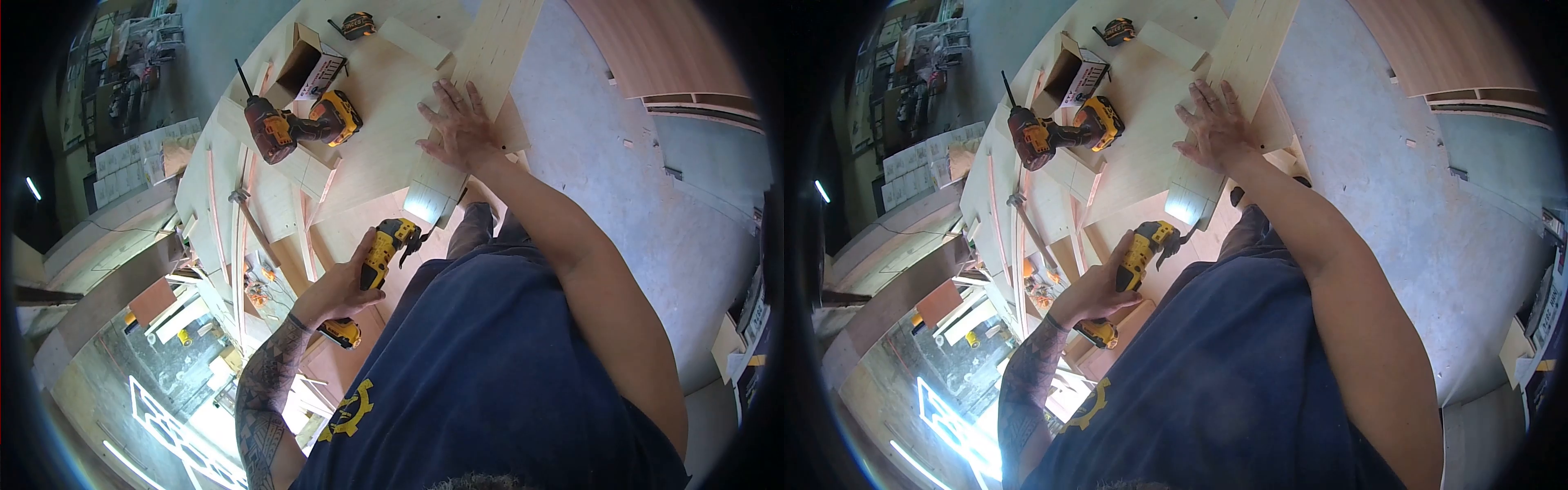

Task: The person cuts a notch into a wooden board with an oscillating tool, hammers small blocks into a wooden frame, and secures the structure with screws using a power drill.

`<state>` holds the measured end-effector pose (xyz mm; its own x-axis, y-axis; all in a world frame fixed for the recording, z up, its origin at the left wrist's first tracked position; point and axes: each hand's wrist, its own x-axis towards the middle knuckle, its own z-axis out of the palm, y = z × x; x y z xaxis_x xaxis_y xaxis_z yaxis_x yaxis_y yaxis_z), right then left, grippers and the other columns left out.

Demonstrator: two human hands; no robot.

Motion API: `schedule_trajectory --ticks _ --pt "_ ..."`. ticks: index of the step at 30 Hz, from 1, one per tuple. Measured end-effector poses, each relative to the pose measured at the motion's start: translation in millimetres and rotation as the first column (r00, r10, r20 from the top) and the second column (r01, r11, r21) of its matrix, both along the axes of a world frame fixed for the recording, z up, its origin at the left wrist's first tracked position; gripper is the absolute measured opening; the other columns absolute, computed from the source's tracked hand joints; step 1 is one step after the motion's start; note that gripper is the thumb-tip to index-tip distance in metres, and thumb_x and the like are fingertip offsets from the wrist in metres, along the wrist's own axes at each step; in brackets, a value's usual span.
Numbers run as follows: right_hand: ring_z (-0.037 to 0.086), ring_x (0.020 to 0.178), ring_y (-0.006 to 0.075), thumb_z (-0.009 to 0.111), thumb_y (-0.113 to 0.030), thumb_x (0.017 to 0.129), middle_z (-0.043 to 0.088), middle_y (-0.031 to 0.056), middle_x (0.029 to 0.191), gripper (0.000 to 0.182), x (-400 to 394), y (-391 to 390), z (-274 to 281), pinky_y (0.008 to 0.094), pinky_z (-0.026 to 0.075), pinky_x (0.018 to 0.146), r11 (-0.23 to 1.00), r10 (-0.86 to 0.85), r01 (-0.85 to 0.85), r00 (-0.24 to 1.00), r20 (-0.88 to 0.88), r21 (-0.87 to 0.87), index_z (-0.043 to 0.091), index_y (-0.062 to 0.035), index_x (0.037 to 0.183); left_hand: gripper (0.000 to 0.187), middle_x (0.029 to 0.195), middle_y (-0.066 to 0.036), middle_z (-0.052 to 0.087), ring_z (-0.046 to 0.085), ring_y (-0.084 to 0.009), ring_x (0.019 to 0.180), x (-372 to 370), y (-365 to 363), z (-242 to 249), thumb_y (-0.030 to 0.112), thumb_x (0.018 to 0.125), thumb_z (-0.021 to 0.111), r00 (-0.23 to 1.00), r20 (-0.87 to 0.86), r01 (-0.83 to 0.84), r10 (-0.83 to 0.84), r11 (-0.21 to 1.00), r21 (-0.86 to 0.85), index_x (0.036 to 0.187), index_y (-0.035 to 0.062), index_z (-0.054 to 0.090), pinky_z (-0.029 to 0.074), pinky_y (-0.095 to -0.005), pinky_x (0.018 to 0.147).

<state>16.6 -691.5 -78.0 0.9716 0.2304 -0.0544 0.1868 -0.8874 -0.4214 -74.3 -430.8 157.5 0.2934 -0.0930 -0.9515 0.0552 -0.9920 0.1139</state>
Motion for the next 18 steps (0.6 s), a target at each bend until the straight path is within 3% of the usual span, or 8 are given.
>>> schedule_trajectory --ticks 2,18 --pt "0.013 0.166 0.0240 0.056 -0.070 0.099 0.028 0.0121 0.175 0.076 -1 0 0 0.0563 0.000 0.135 1.000 0.006 -0.006 1.000 -0.005 -0.016 0.051 -0.0258 0.160 0.123 0.108 -0.031 0.075 0.078 -0.0437 0.095 6 -8 4 0.028 0.092 0.082 1.000 -0.011 0.025 -0.025 1.000 -0.010 0.172 0.0169 -0.011 0.063 -0.0505 0.088" --pt "0.014 0.166 0.0231 0.058 -0.068 0.099 0.028 0.0115 0.175 0.073 -2 1 1 0.0551 -0.001 0.135 1.000 -0.007 0.007 1.000 -0.011 -0.014 0.054 -0.0263 0.159 0.122 0.107 -0.030 0.075 0.077 -0.0445 0.095 -2 3 -15 0.032 0.093 0.080 0.999 0.010 0.049 -0.049 0.998 -0.038 0.172 0.0167 -0.012 0.063 -0.0517 0.088"
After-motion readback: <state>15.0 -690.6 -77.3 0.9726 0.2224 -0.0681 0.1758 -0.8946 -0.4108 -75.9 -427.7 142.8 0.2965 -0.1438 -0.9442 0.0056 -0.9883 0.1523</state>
